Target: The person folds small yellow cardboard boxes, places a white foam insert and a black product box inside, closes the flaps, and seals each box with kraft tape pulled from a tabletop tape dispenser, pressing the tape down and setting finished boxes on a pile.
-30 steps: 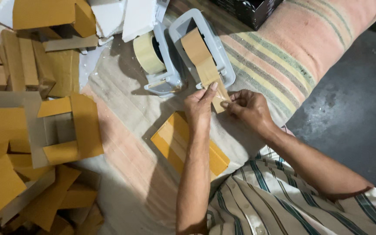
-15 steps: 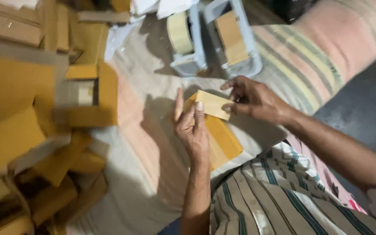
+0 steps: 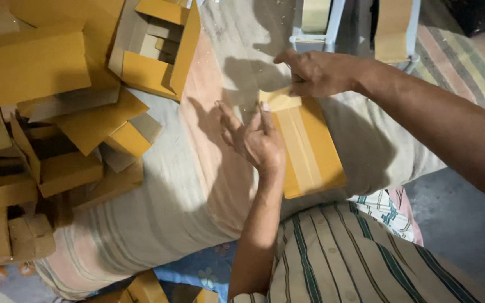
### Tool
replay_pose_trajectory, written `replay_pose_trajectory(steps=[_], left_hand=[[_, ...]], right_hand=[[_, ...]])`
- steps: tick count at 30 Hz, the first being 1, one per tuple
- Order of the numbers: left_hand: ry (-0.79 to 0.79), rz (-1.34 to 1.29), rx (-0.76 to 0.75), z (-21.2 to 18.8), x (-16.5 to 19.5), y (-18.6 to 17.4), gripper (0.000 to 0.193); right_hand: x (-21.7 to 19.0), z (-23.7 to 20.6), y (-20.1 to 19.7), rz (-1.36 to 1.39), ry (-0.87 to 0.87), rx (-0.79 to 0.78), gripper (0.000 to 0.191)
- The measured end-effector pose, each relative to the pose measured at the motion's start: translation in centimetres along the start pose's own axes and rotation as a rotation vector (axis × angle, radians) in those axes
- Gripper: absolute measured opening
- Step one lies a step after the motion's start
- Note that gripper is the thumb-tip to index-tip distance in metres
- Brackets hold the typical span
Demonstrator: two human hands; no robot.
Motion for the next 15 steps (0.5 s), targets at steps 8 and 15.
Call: replay_pose_trajectory(steps=[8, 15], left_hand=[[-0.013, 0.102, -0.069, -0.7, 0.6, 0.6, 0.032], [-0.015, 0.130, -0.043, -0.8, 0.3, 1.4, 0.028]], right_hand=[[2.2, 0.3, 1.1, -0.034, 0.101, -0.097, 0.079], [2.7, 1.1, 1.9, -0.058, 0.037, -0.138, 0.085]])
Point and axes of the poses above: each hand's wrist, its own z-axis towards the middle knuckle, its own y-axis out of the palm, x = y × z, the point moved 9 cm from there along z, towards the middle knuckle, and after that the axes turned 1 degree about -y, right-handed, at the moved point
